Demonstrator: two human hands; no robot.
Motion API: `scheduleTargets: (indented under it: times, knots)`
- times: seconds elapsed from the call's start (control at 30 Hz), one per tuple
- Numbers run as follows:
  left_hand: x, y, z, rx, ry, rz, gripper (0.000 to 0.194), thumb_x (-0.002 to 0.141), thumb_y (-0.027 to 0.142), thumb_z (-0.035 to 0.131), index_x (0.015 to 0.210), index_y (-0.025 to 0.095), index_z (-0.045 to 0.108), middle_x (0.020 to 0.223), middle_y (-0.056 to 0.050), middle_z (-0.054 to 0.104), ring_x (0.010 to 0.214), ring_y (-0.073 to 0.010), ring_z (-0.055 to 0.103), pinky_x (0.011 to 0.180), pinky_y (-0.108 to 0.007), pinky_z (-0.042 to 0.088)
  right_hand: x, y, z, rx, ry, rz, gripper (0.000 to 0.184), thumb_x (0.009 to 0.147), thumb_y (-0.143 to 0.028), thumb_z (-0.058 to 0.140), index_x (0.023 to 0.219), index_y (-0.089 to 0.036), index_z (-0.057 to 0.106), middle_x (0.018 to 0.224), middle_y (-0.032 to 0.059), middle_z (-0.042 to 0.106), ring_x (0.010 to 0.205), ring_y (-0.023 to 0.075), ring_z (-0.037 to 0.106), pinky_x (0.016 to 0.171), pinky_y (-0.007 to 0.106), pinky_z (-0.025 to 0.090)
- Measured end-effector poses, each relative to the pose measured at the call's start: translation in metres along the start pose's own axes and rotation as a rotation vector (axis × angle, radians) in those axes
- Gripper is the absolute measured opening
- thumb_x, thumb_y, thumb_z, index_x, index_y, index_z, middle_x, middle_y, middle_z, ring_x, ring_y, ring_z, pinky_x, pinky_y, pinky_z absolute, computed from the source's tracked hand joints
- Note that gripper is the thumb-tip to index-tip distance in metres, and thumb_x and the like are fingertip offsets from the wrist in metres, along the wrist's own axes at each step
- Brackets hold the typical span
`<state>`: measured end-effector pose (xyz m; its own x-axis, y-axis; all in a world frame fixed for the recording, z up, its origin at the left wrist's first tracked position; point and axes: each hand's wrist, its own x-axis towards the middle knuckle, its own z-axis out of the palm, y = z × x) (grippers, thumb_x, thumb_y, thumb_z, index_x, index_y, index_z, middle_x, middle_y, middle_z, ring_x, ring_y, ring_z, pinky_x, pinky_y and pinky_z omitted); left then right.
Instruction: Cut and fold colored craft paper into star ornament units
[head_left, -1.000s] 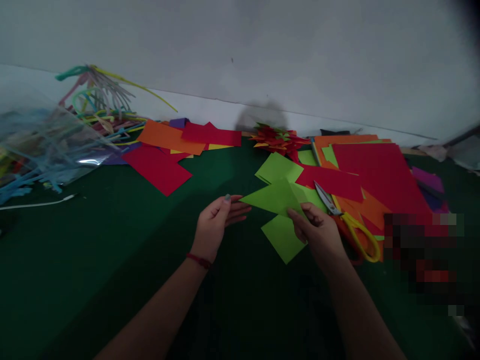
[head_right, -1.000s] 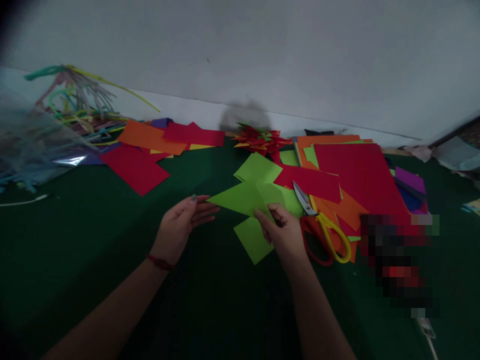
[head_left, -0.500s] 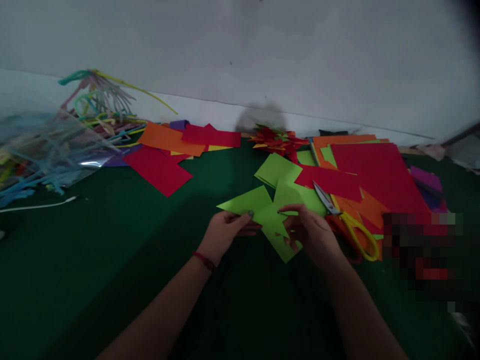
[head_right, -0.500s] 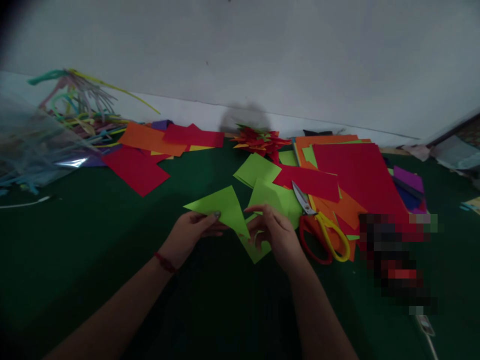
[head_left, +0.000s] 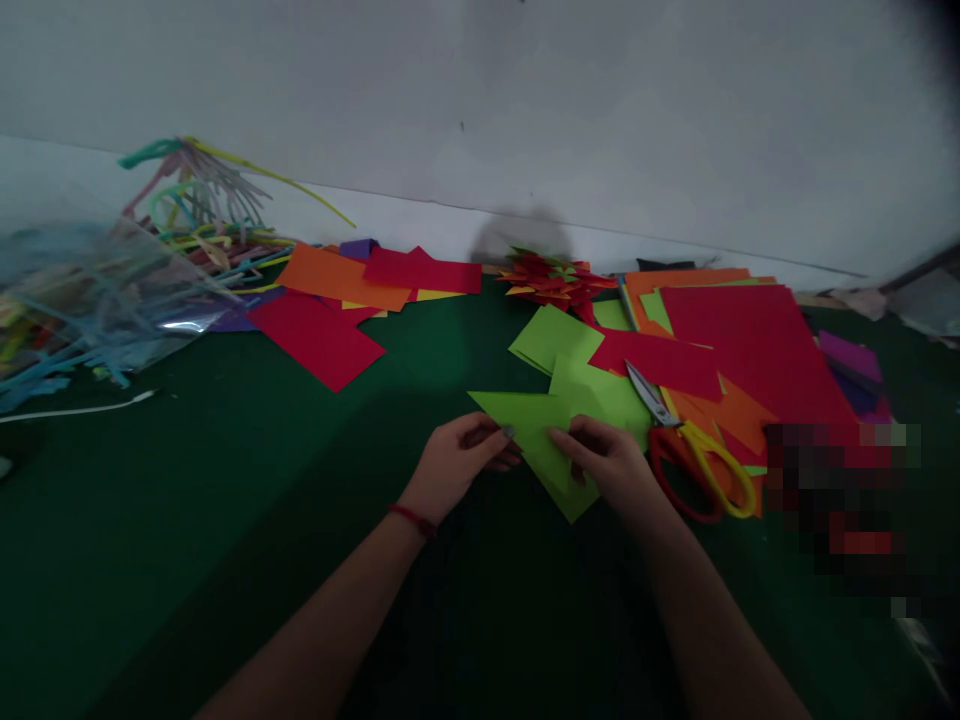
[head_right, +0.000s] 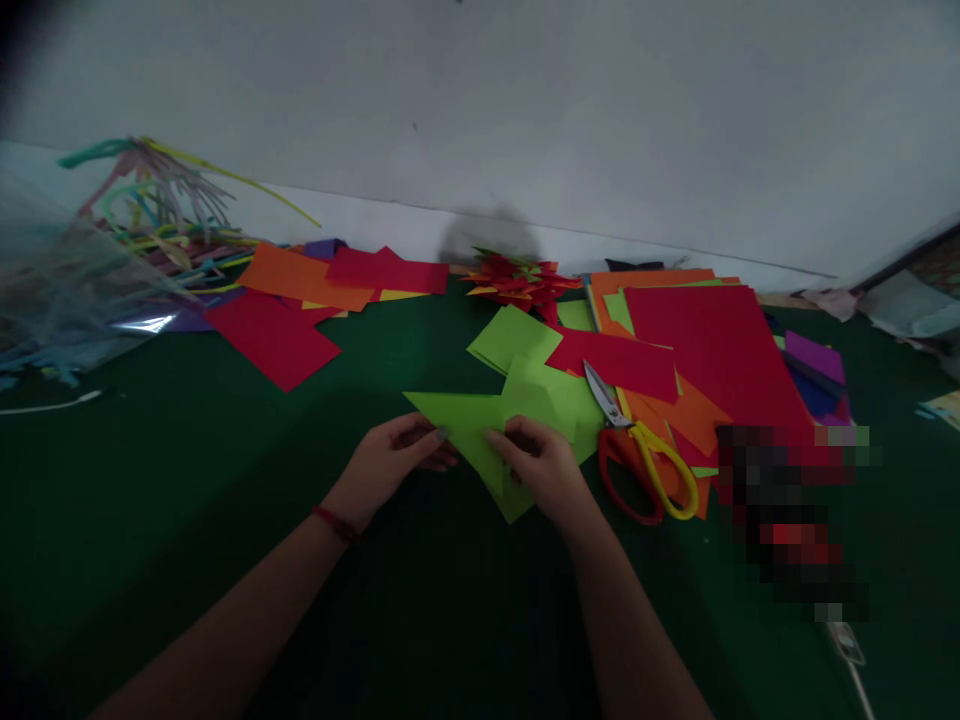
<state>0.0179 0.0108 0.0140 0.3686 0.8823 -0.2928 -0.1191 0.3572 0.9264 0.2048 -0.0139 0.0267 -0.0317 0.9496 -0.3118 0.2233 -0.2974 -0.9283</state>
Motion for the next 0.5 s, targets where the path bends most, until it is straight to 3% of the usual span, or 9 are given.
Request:
scheduleTargets:
  times: [0.27,0.5]
  knots:
    - [0.0011,-0.0041,-0.0019,0.004,0.027,0.049,0.025,0.076,0.026,0.06,0.097,0.012,0.058,0.09,-0.007,0.066,0.068,-0.0121,0.063,0.063,-0.025,0.054,0.0025,0.0055,0.0012,-0.028,0.002,-0.012,0.026,0.073,-0.045,0.06,0.076,-0.019,0.061,0.061,-0.0036,0.052,0.05,0.0081,0.045,0.044,0.021,0.036]
    - [0.0018,-0.0045,-0.0048,-0.007,0.124,0.107,0.028,0.074,0.026,0.063,0.099,0.015,0.056,0.078,-0.002,0.064,0.063,-0.011,0.062,0.06,-0.024,0.054,0.0001,0.0001,-0.0015,-0.106,-0.001,0.013,0.029,0.073,-0.046,0.059,0.086,-0.021,0.064,0.076,0.0011,0.06,0.063,0.013,0.053,0.052,0.025,0.042]
